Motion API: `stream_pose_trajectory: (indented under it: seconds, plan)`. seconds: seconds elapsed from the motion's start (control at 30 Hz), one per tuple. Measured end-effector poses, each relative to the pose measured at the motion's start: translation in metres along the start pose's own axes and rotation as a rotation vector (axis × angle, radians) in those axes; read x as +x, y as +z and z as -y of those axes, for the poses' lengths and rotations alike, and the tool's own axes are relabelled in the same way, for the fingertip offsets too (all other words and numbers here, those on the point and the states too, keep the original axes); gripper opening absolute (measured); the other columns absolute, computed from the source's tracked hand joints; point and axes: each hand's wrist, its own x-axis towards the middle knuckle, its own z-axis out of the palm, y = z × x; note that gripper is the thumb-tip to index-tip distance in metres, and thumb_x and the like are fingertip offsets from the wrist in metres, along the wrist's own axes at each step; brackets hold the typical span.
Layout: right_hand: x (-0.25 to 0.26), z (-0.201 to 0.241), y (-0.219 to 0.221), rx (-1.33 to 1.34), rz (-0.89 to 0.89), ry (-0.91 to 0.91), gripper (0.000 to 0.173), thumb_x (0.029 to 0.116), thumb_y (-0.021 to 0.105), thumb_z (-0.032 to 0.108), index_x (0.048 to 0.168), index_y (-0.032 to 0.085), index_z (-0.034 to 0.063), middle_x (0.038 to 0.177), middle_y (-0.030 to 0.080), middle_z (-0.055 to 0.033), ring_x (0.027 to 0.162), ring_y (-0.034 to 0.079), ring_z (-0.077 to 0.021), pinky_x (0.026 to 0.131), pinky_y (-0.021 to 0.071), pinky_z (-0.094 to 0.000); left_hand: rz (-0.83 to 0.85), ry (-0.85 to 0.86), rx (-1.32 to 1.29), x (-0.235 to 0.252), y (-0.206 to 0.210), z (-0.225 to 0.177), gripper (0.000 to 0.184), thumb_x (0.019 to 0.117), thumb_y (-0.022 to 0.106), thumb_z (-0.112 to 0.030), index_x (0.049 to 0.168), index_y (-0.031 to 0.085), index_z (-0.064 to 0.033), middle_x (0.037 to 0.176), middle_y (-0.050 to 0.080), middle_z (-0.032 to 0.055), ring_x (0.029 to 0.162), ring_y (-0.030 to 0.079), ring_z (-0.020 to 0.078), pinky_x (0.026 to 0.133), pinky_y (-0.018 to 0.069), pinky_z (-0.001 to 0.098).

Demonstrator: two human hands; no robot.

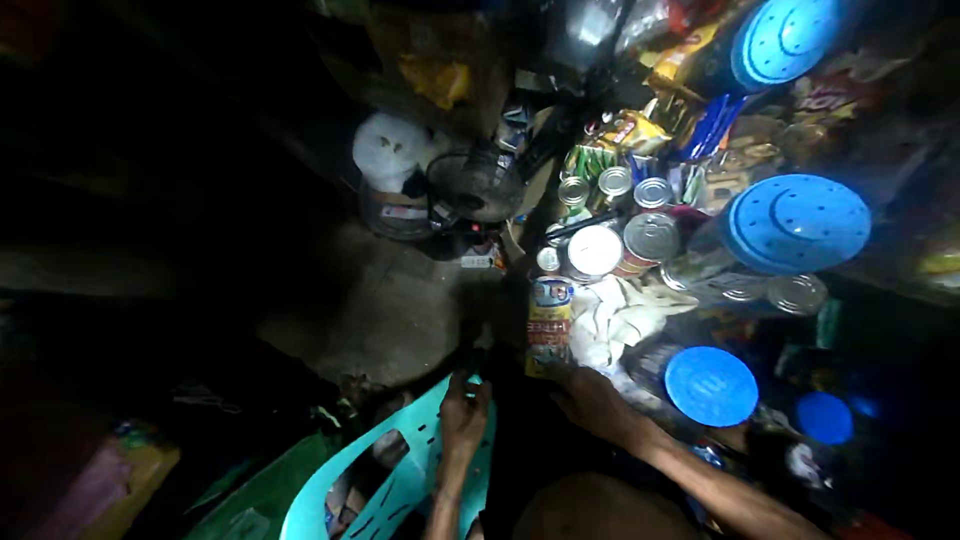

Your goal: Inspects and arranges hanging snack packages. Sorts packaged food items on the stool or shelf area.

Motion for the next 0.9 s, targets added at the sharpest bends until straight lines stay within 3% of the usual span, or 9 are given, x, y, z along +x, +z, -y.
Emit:
stream_pose_trajectory:
  seconds: [0.07,0.17,0.27,0.4,0.5,0.67,0.8,0.9]
  plan:
    - [0.002,-0.006,-0.001,-0.048,0.022,0.054,0.043,0.1008,0.059,0.022,0.139,0.057,0.0019,0.125,0.065,-0.0252,0.114,0.065,-0.0442,0.096,0.0502,-0.0619,0.076,-0.001,0.106,0.017,0.017,-0.012,0.055,0.0981,0.068,-0.026,0.142,0.051,0.0034,0.115,0.07,0.0199,0.096,0.071,0.0262,0.087,0.0587,0.0435]
    - [-0.003,-0.004,-0.001,-0.096,0.078,0.123,0.044,0.1015,0.057,0.022,0.143,0.055,0.0073,0.128,0.065,-0.0245,0.114,0.065,-0.0447,0.095,0.0503,-0.0628,0.097,0.08,0.299,0.034,0.052,-0.032,0.068,0.0962,0.068,-0.042,0.147,0.05,-0.0004,0.133,0.063,0.0211,0.116,0.066,0.0312,0.1,0.0536,0.0489]
    - [-0.007,0.0,0.001,-0.111,0.123,0.178,0.049,0.1012,0.058,0.023,0.147,0.051,0.0092,0.127,0.065,-0.0253,0.114,0.064,-0.0451,0.095,0.0503,-0.0627,0.078,0.102,0.491,0.046,0.086,-0.052,0.091,0.0868,0.07,-0.059,0.154,0.041,-0.0047,0.148,0.052,0.0205,0.13,0.057,0.0351,0.101,0.051,0.0551]
    - [-0.015,-0.007,0.012,-0.085,0.102,0.205,0.044,0.0995,0.059,0.024,0.139,0.057,0.0065,0.125,0.066,-0.0229,0.113,0.065,-0.0424,0.093,0.0517,-0.0616,0.063,0.052,0.584,0.057,0.125,-0.058,0.12,0.0731,0.076,-0.07,0.161,0.026,-0.0056,0.154,0.044,0.0221,0.135,0.051,0.0376,0.097,0.0517,0.0549]
    - [-0.02,-0.013,0.018,-0.078,0.096,0.227,0.039,0.0995,0.059,0.025,0.134,0.061,0.0064,0.124,0.067,-0.0216,0.113,0.066,-0.0411,0.093,0.0521,-0.0607,0.053,0.003,0.635,0.067,0.144,-0.055,0.123,0.0733,0.077,-0.067,0.163,0.018,-0.0059,0.155,0.042,0.0222,0.136,0.05,0.0377,0.098,0.0517,0.054]
    - [-0.026,-0.024,0.02,-0.08,0.086,0.237,0.037,0.0983,0.06,0.025,0.13,0.063,0.0063,0.121,0.068,-0.0209,0.111,0.066,-0.0397,0.092,0.0526,-0.0591,0.05,0.011,0.62,0.075,0.14,-0.052,0.11,0.073,0.082,-0.049,0.157,0.03,-0.0012,0.147,0.052,0.0221,0.125,0.06,0.0361,0.096,0.054,0.0514]
    - [-0.026,-0.028,0.013,-0.049,0.079,0.239,0.038,0.1,0.058,0.025,0.134,0.061,0.0083,0.122,0.067,-0.0202,0.11,0.067,-0.0398,0.092,0.0525,-0.0601,0.203,-0.011,0.327,0.077,0.102,-0.041,0.106,0.0707,0.088,-0.037,0.154,0.033,-0.0014,0.133,0.062,0.0194,0.119,0.064,0.0313,0.1,0.0527,0.0516]
    - [-0.025,-0.033,0.013,0.018,-0.042,0.143,0.039,0.0991,0.059,0.022,0.135,0.062,0.0076,0.12,0.069,-0.0193,0.107,0.068,-0.0388,0.091,0.0536,-0.0596,0.232,0.011,0.005,0.07,0.083,-0.022,0.105,0.0641,0.092,-0.024,0.15,0.036,-0.0003,0.128,0.064,0.0187,0.115,0.066,0.0253,0.099,0.0552,0.044]
